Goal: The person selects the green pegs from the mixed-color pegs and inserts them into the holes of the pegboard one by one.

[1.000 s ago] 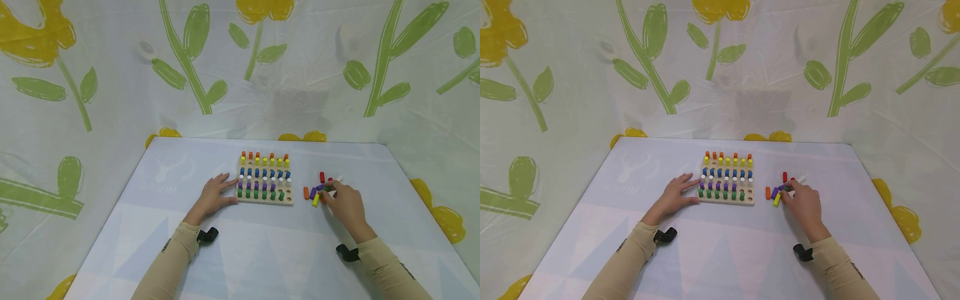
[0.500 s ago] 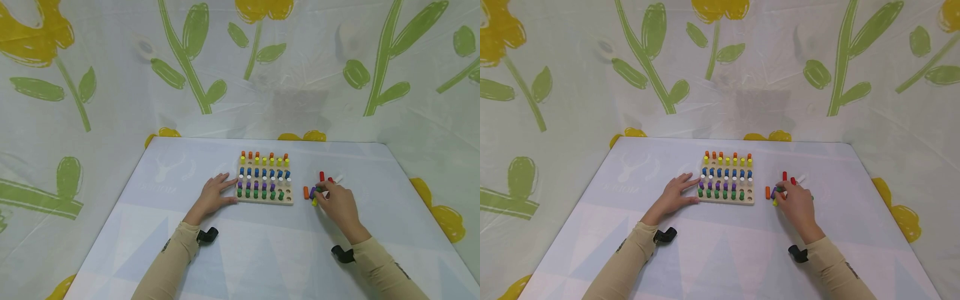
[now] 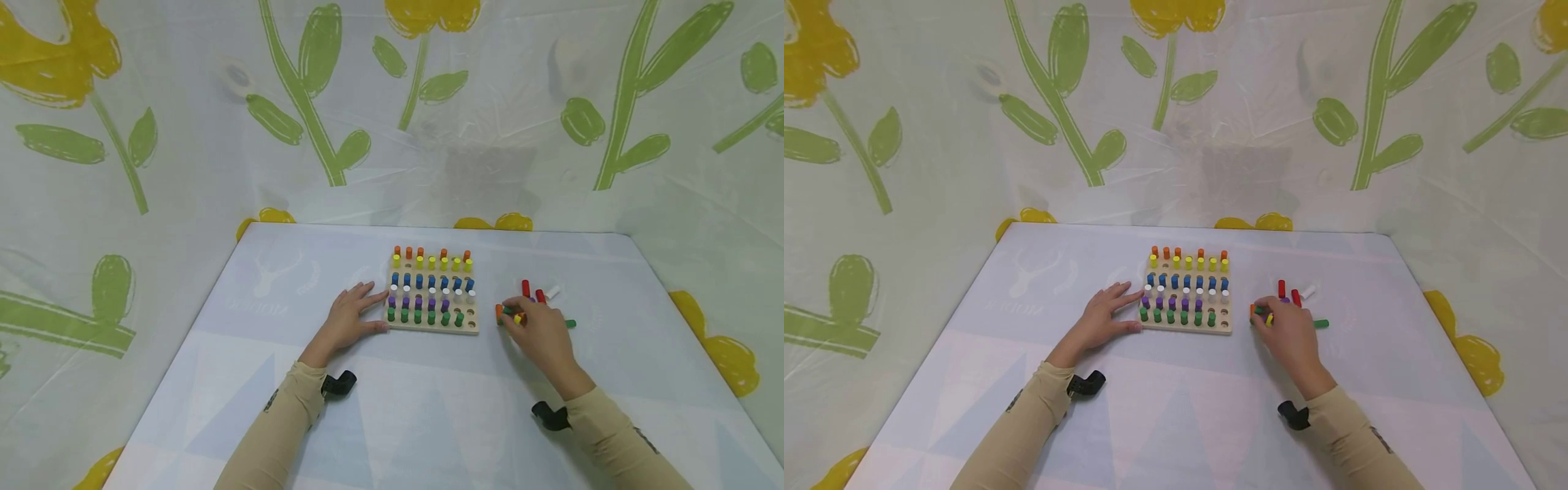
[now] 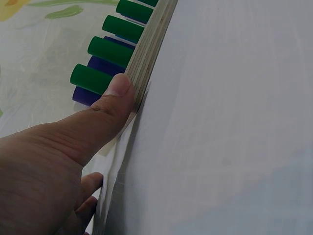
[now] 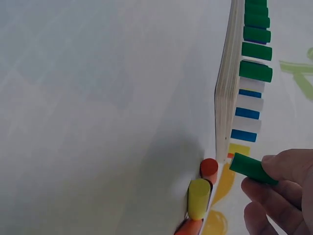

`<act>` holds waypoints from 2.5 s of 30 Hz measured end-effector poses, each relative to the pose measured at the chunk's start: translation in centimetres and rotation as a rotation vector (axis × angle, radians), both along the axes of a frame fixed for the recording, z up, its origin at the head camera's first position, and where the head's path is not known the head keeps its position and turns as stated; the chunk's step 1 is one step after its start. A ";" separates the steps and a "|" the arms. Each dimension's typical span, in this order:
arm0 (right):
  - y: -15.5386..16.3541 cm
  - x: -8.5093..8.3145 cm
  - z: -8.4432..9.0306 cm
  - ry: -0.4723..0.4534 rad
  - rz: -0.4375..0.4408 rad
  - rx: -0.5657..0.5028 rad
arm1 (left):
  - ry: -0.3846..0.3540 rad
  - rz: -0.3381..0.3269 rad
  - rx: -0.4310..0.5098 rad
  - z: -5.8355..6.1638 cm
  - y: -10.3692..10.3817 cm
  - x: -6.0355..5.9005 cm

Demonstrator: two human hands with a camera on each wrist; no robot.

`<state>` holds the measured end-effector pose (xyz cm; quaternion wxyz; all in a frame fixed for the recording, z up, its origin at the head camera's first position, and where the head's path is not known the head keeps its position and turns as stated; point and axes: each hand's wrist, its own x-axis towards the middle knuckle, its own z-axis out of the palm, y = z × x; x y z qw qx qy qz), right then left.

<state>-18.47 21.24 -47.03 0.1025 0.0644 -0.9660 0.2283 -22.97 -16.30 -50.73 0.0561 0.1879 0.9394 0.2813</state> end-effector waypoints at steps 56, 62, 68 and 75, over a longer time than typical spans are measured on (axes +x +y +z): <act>-3.7 -0.1 -1.0 -0.083 0.119 -0.001 | -0.003 0.003 -0.007 -0.1 -0.1 0.1; -3.3 0.1 -1.0 -0.071 0.106 0.004 | -0.007 0.007 0.004 0.0 -0.1 0.2; -2.4 0.4 -1.0 -0.058 0.082 0.017 | -0.004 0.008 -0.004 0.0 -0.1 0.1; -1.5 0.4 -1.0 -0.045 0.045 0.030 | -0.011 0.005 0.000 0.1 -0.1 0.1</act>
